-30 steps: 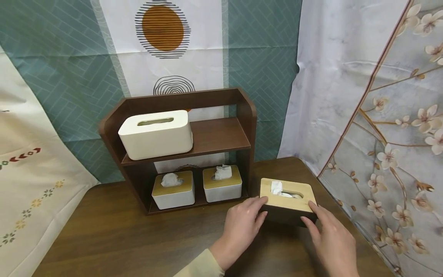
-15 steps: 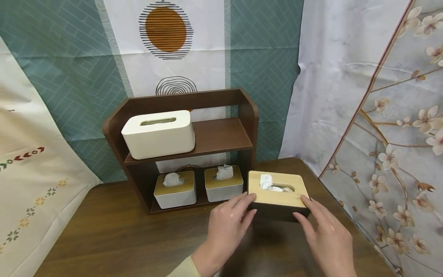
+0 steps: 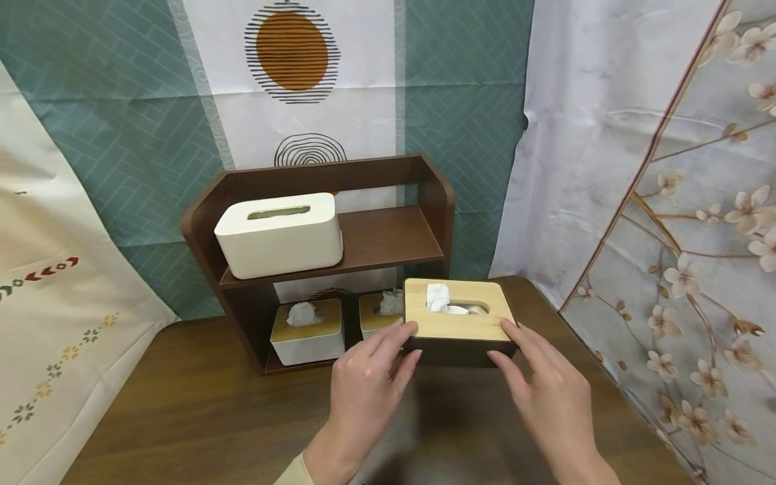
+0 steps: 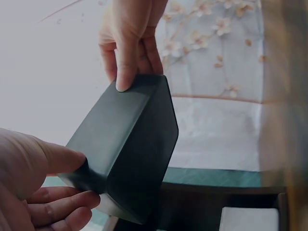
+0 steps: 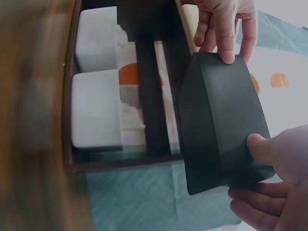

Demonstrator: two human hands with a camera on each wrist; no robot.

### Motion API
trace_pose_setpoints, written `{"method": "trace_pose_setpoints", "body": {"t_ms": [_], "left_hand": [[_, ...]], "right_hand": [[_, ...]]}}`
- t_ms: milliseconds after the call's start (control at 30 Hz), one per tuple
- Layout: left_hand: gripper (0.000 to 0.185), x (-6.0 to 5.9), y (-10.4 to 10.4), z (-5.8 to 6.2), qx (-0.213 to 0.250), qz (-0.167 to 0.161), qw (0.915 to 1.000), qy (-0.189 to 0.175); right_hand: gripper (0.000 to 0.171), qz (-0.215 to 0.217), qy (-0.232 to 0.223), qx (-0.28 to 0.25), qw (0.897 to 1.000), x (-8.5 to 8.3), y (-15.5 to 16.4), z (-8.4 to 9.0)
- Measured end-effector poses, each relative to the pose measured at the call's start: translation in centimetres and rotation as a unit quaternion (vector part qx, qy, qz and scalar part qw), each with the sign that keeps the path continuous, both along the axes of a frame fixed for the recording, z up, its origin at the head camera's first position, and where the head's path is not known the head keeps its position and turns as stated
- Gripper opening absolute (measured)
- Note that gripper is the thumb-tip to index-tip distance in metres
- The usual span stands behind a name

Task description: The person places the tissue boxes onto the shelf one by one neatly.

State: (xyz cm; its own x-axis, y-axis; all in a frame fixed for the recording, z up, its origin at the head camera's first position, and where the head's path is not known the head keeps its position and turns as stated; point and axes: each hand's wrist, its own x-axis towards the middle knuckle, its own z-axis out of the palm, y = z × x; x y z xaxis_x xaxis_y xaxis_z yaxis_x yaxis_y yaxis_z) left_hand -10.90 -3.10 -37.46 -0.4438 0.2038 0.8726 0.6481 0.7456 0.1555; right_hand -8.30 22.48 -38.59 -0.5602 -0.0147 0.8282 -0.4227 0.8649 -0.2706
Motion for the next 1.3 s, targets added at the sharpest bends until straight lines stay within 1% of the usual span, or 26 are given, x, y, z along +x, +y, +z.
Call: {"method": "trace_pose_setpoints", "body": {"t_ms": [167,300,367,433,500,600,767,1000,1167,1300], "left_hand": [[0.036,0.0,-0.8,1.0,0.01,0.014,0.9997,0.019],[0.034,0.0,-1.5,2.0,0.009,0.018,0.9994,0.028],[0.034,-0.1,-1.8,2.5,0.007,0.02,0.9992,0.035],[0.034,-0.1,-2.2,3.0,0.009,0.022,0.999,0.039],[0.035,-0.2,-2.6,3.4,0.011,0.024,0.9988,0.042],[0.035,-0.4,-3.1,4.1,0.016,0.027,0.9985,0.044],[0.035,-1.1,-3.8,5.0,0.021,0.033,0.9977,0.054],[0.034,-2.4,-4.6,6.1,0.026,0.044,0.9969,0.06],[0.034,-3.2,-5.0,6.6,0.033,0.051,0.9961,0.063],[0.034,-3.7,-5.4,6.8,0.034,0.056,0.9963,0.056]], "right_hand": [[0.069,0.017,0.005,-0.007,1.0,-0.6,-0.9,1.2],[0.052,0.035,0.009,-0.015,0.999,-1.2,-1.5,2.3],[0.057,0.042,0.005,-0.019,0.999,-1.5,-1.7,2.8],[0.067,0.049,0.005,-0.019,0.999,-1.9,-2.0,3.4],[0.069,0.055,0.005,-0.018,0.998,-2.3,-2.3,3.9],[0.069,0.066,0.026,-0.015,0.997,-3.0,-2.9,4.7],[0.068,0.084,0.05,-0.021,0.995,-4.3,-3.8,5.8],[0.061,0.095,0.048,-0.02,0.994,-6.4,-4.9,7.1],[0.058,0.105,0.057,-0.009,0.993,-7.6,-5.5,7.7],[0.056,0.108,0.056,-0.009,0.993,-8.4,-5.9,7.8]]}}
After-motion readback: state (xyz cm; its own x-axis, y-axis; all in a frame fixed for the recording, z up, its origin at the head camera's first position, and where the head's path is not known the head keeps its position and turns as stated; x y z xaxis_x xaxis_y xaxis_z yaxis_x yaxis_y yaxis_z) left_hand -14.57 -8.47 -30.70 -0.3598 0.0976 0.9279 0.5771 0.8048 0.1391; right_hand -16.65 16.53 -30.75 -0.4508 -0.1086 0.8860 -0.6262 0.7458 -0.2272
